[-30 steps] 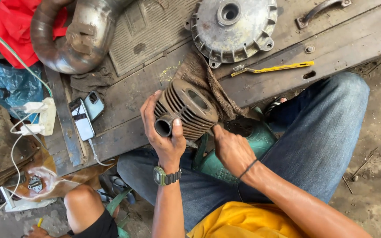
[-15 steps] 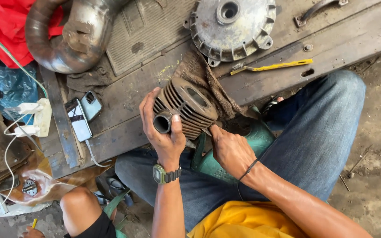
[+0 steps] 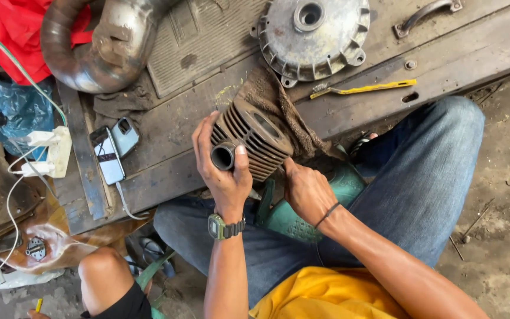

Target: The person cleans a metal engine cylinder head using a yellow brush and a metal scraper. They scrub the inner bore and the exterior cooling fins, then use the scraper to remove residue from between the fins. A smartphone is visible on the workbench nearby.

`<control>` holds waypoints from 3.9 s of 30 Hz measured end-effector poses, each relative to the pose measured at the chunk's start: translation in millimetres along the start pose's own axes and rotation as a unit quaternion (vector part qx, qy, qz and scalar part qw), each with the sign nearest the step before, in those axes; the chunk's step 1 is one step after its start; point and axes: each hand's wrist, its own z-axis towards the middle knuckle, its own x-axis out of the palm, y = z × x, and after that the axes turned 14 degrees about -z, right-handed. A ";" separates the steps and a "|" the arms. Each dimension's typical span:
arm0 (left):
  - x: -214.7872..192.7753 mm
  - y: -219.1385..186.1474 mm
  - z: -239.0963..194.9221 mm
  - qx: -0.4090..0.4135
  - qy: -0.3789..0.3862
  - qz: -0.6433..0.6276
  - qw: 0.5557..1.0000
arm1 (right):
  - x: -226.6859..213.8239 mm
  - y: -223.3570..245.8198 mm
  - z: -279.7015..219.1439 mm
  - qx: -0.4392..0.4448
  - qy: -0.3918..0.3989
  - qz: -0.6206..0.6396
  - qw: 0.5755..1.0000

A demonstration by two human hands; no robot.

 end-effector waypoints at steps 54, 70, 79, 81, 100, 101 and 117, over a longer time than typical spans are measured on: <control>-5.8 -0.9 -5.0 -0.004 -0.023 0.019 1.000 | 10.8 -0.1 1.5 0.061 -0.015 0.012 0.998; -17.2 17.6 30.0 -0.137 -0.015 0.005 0.990 | -36.0 41.1 2.2 0.064 -0.009 -0.011 0.998; -22.4 19.7 37.6 -0.155 -0.021 -0.002 0.988 | -42.5 49.7 6.3 0.058 -0.027 -0.031 0.997; -26.5 7.2 41.5 -0.134 -0.016 -0.041 0.990 | -25.0 30.3 22.8 0.048 -0.009 -0.074 0.996; -19.2 19.2 37.0 -0.150 0.001 0.022 0.989 | -35.5 32.0 16.7 0.005 -0.072 -0.072 0.995; -22.5 10.8 33.3 -0.159 0.010 -0.003 0.987 | -19.0 19.0 17.5 0.032 -0.026 -0.088 0.995; -19.9 10.4 52.4 -0.167 -0.002 -0.055 0.984 | -49.3 44.3 11.2 0.044 0.033 -0.146 0.988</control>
